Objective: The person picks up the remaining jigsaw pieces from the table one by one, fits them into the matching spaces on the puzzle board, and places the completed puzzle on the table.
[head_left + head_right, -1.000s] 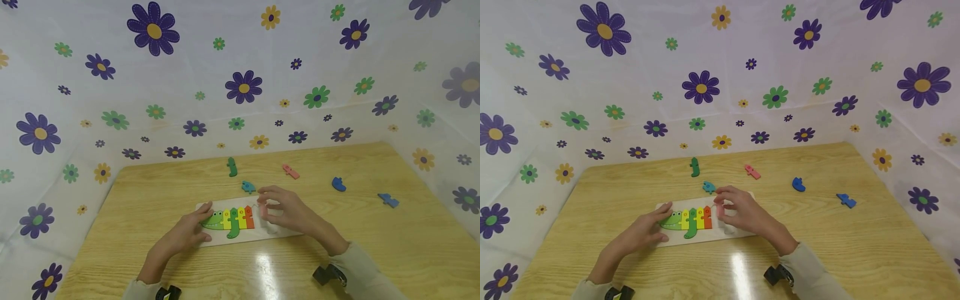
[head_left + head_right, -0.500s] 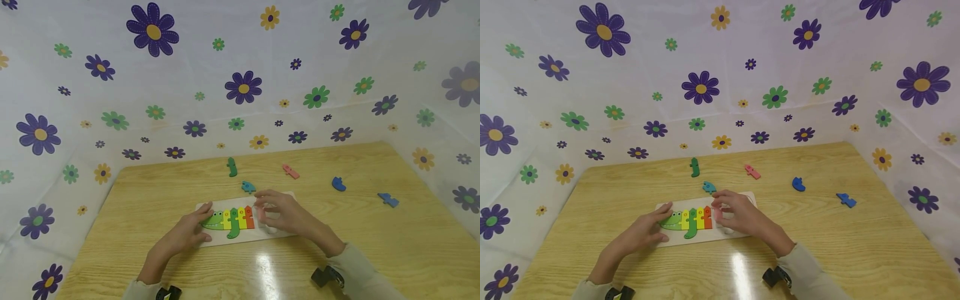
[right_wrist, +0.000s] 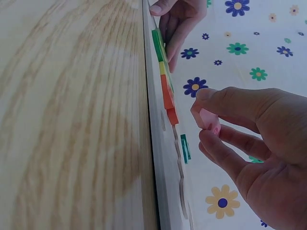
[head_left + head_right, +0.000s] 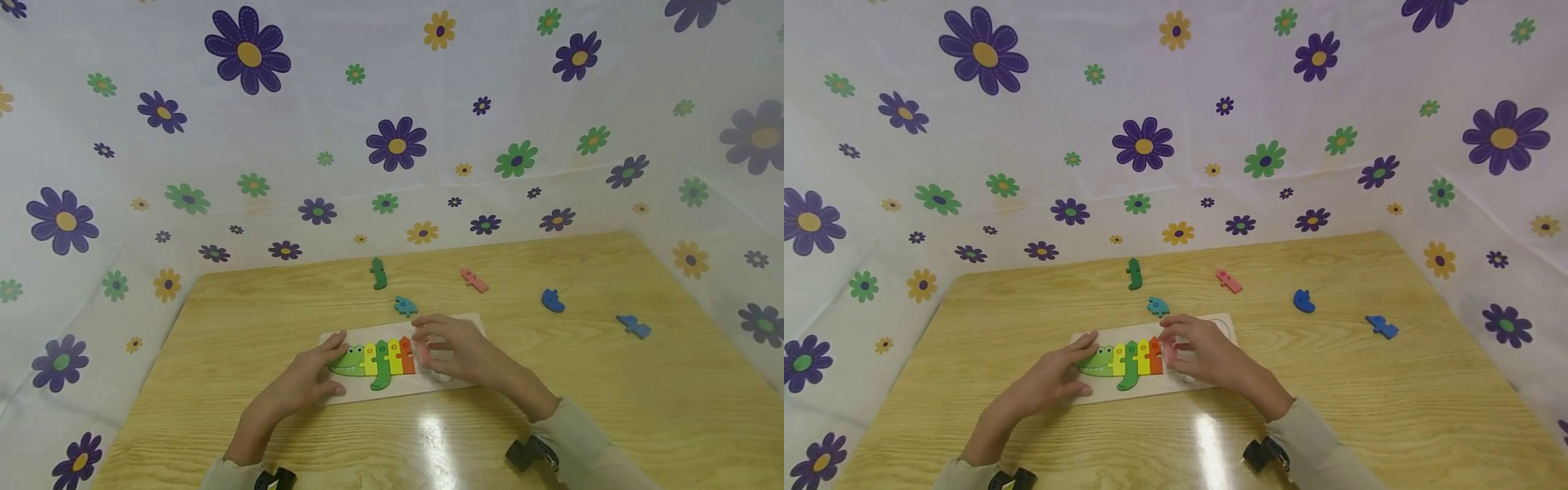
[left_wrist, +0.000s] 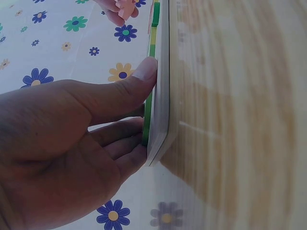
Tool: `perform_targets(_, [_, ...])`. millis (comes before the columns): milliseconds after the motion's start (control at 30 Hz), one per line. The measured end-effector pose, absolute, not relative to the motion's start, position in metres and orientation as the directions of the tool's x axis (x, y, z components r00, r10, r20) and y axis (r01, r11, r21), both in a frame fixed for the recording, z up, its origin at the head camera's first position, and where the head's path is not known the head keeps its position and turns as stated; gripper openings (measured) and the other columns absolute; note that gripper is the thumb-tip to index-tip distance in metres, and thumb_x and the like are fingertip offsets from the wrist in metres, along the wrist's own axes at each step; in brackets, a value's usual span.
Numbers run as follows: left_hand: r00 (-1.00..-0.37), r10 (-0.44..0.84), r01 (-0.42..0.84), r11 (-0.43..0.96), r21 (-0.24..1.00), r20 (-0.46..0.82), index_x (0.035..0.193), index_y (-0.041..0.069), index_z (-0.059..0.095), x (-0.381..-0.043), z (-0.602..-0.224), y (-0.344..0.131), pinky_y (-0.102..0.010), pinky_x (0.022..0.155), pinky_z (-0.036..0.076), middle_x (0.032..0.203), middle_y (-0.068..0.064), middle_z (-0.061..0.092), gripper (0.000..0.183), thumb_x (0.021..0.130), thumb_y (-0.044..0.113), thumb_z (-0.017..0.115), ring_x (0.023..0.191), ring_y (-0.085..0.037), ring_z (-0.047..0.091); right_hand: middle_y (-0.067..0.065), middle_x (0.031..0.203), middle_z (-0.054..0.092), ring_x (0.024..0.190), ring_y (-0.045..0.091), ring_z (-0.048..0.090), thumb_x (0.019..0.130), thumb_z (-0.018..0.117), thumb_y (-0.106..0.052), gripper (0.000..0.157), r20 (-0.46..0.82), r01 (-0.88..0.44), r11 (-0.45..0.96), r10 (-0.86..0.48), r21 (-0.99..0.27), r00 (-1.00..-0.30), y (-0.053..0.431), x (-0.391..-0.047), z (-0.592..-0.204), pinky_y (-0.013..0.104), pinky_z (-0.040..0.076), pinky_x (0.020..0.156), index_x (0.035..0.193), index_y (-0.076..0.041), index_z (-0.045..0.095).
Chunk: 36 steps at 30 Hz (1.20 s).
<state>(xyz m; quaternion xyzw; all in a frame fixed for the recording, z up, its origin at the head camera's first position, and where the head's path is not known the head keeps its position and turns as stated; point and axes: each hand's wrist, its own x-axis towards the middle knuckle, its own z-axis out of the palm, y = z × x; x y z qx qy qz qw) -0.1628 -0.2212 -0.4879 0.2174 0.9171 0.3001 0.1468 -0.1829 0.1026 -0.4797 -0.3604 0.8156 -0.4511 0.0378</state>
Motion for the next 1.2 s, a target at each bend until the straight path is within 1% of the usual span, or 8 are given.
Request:
perform_targets(267, [-0.860,0.491,0.314,0.723,0.616,-0.138,0.147,-0.009,0.047,-0.1631,-0.4878,-0.2216,-0.052,0.120,0.028,0.165,-0.019,0.027,0.072,0.087,0.008,0.081,0.153,-0.036,0.023,0.024,0.139,0.059,0.123,0.035,0.063,0.088,0.077,0.005,0.030,0.227,-0.530,0.369,-0.615,-0.763,-0.755,0.1012,-0.1826,-0.4830,0.034,0.059,0.090,0.117,0.003,0.069])
perform_targets(533, [-0.861,0.490,0.316,0.725,0.612,-0.136,0.147,-0.009,0.048,-0.1639,-0.4887,-0.2217,-0.052,0.120,0.027,0.165,-0.019,0.027,0.072,0.086,0.007,0.082,0.153,-0.036,0.023,0.024,0.139,0.061,0.123,0.035,0.064,0.089,0.076,0.003,0.028,0.214,-0.529,0.389,-0.616,-0.754,-0.758,0.0996,-0.1827,-0.4839,0.035,0.059,0.091,0.116,0.003,0.070])
perform_targets(733, [-0.860,0.493,0.322,0.727,0.607,-0.134,0.147,-0.009,0.048,-0.1630,-0.4882,-0.2220,-0.052,0.120,0.027,0.165,-0.019,0.027,0.072,0.086,0.009,0.082,0.153,-0.036,0.024,0.023,0.137,0.063,0.124,0.036,0.064,0.091,0.076,-0.001,0.029,0.225,-0.570,0.414,-0.634,-0.710,-0.740,0.0989,-0.1832,-0.4858,0.039,0.058,0.094,0.120,0.003,0.071])
perform_targets(967, [-0.857,0.496,0.315,0.718,0.621,-0.139,0.149,-0.006,0.047,-0.1634,-0.4893,-0.2230,-0.051,0.121,0.026,0.166,-0.018,0.026,0.071,0.089,0.009,0.080,0.154,-0.035,0.023,0.020,0.133,0.066,0.127,0.035,0.062,0.091,0.077,-0.004,0.028,0.236,-0.618,0.453,-0.650,-0.643,-0.722,0.0972,-0.1851,-0.4878,0.049,0.051,0.105,0.119,0.001,0.074])
perform_targets(1200, [-0.859,0.490,0.307,0.727,0.614,-0.150,0.149,-0.006,0.046,-0.1624,-0.4893,-0.2246,-0.052,0.121,0.027,0.166,-0.017,0.026,0.072,0.088,0.010,0.080,0.153,-0.035,0.023,0.018,0.135,0.066,0.130,0.033,0.060,0.092,0.076,-0.004,0.028,0.208,-0.608,0.473,-0.654,-0.638,-0.727,0.0944,-0.1841,-0.4879,0.047,0.051,0.105,0.120,0.000,0.075])
